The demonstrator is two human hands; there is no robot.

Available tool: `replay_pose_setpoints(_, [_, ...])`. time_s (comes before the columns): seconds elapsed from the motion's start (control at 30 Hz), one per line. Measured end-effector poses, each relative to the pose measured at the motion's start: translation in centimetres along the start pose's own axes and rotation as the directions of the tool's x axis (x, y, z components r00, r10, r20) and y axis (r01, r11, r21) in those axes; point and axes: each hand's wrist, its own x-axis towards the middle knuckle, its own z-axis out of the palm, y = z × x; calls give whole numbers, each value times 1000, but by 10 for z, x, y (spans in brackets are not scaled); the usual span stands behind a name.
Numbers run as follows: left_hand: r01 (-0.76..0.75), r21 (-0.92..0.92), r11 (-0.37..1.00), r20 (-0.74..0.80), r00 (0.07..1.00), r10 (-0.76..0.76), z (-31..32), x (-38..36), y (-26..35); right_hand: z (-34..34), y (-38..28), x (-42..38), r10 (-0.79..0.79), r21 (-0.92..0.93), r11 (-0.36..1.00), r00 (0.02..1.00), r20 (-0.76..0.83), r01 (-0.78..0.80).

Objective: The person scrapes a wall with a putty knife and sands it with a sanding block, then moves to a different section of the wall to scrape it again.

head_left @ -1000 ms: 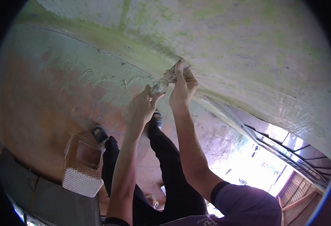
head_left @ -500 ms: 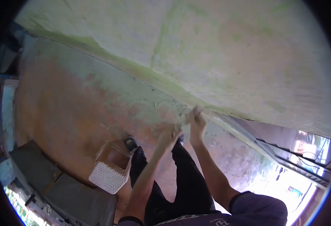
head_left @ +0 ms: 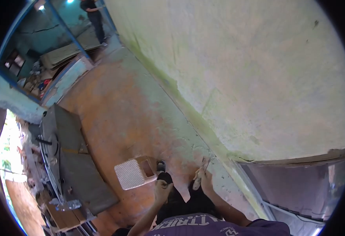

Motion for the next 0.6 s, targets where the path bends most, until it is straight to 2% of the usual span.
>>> replay_pose_setpoints(0.07, [33,165,986,-232,973,7,-19,-9,-17,-13,-19,-1,-14,28,1000,1000,-12,14])
replay_pose_setpoints(0.1, [65,242,968,-339,941,21,-27,-11,-26,-18,-30,-5,-11,-21,1000,1000,-22,10])
replay_pose_setpoints(0.13, [154,-16,988,-324,934,-151,-37,-12,-27,-23,-42,-4,-15,-68,998,999,-36,13])
replay_pose_setpoints(0.17, [237,-268,934,-260,915,-307,-47,-12,-30,-27,-53,-4,-19,-114,993,998,-56,12])
replay_pose_setpoints(0.2, [321,-490,811,-152,884,-441,-59,-16,-38,-32,-58,-7,-25,-128,992,998,-65,16])
replay_pose_setpoints(0.23, [325,-666,672,-124,839,-529,-53,-11,-75,-36,-61,-8,-29,-139,990,997,-77,18])
replay_pose_setpoints(0.27, [336,-786,520,1,840,-542,-53,-6,-95,-37,-65,-3,-40,-146,989,995,-90,27])
replay_pose_setpoints(0.33, [371,-913,170,246,833,-496,-73,-4,-121,-38,-69,1,7,-192,981,995,-102,-27])
replay_pose_setpoints(0.37, [385,-918,97,264,773,-577,-84,-1,-112,-33,-75,1,-25,-161,987,995,-95,10])
replay_pose_setpoints(0.47, [335,-941,-50,314,807,-500,-111,30,-144,2,-95,0,-11,-238,971,991,-135,-22])
replay_pose_setpoints(0.5, [324,-945,-48,312,849,-426,-122,35,-152,9,-94,2,-37,-282,959,989,-142,-4])
replay_pose_setpoints(0.57, [204,-964,169,150,946,-287,-138,38,-163,23,-94,0,-54,-304,953,988,-145,7])
replay_pose_setpoints(0.6, [191,-970,153,149,956,-252,-147,43,-166,28,-93,-1,-62,-317,948,987,-147,12])
